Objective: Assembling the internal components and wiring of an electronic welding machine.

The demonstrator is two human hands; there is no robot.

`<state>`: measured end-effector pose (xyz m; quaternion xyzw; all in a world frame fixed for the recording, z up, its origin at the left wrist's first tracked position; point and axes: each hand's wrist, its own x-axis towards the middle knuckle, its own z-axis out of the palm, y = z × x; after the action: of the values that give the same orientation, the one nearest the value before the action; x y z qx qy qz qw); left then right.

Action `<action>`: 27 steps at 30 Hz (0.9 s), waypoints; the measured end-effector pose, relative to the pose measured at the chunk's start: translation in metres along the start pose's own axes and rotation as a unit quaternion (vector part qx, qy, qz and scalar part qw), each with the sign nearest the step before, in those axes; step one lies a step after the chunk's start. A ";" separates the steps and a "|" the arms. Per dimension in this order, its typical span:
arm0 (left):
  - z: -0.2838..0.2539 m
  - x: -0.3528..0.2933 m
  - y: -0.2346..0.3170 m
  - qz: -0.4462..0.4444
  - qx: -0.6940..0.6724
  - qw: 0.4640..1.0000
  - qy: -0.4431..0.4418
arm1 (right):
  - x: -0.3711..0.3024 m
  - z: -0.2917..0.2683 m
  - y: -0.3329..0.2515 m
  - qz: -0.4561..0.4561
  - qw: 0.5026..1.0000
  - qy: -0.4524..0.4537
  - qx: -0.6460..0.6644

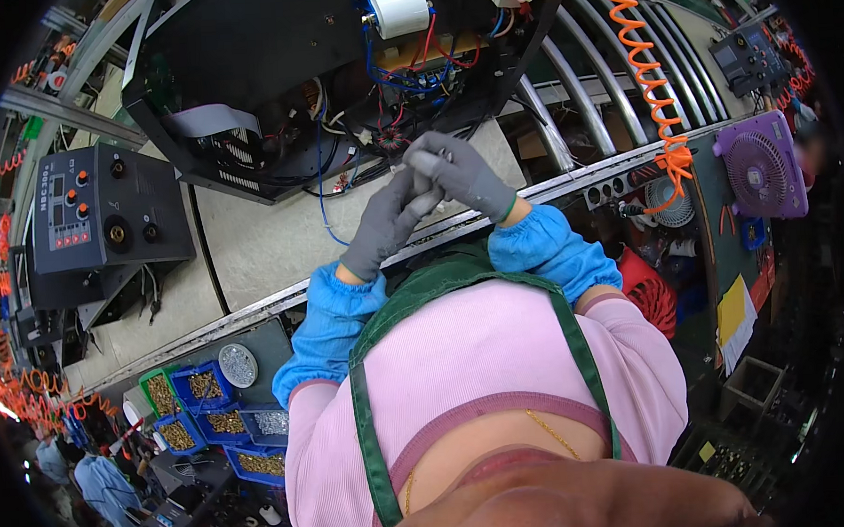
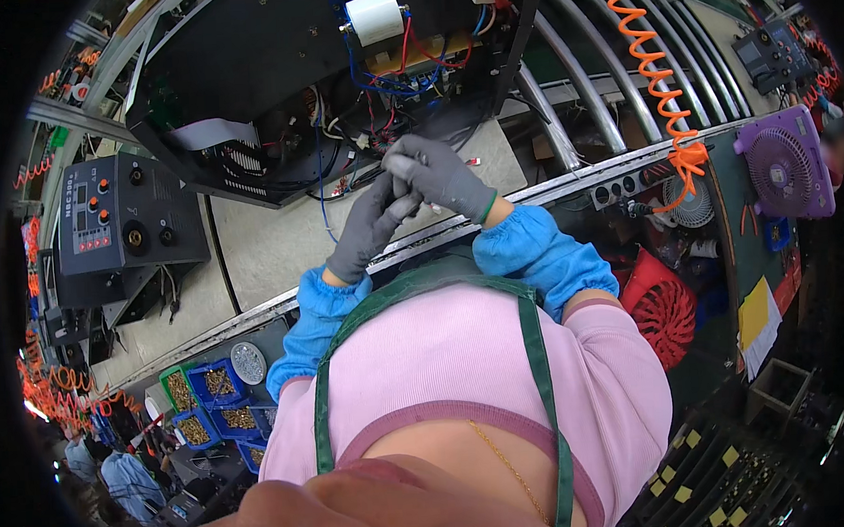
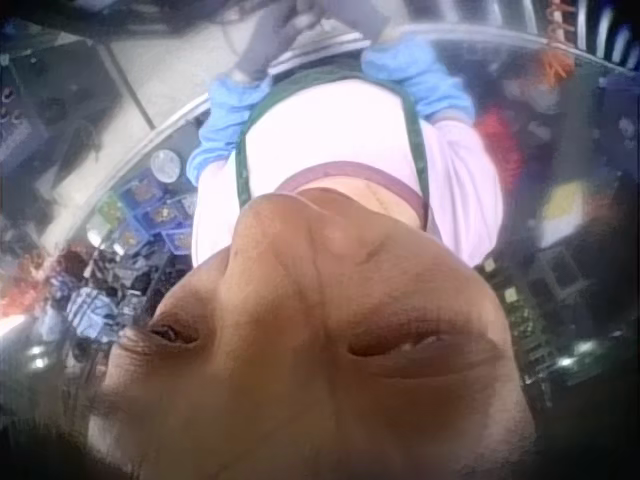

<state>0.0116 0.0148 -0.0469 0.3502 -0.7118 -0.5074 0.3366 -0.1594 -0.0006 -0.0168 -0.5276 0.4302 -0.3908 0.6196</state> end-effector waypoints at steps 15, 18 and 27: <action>0.074 -0.069 -0.018 -0.202 -0.136 0.924 0.293 | 0.110 -0.078 -0.070 -0.072 0.979 0.163 -0.100; 0.079 -0.082 -0.016 -0.198 -0.110 0.918 0.327 | 0.115 -0.078 -0.067 -0.122 0.980 0.154 -0.042; 0.102 -0.115 0.002 -0.197 -0.115 0.872 0.434 | 0.143 -0.102 -0.027 -0.234 0.932 0.213 -0.177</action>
<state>-0.0132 0.1618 -0.0853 0.6267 -0.3469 -0.4385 0.5428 -0.2101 -0.1712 -0.0148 -0.6190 0.4786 -0.5452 0.3009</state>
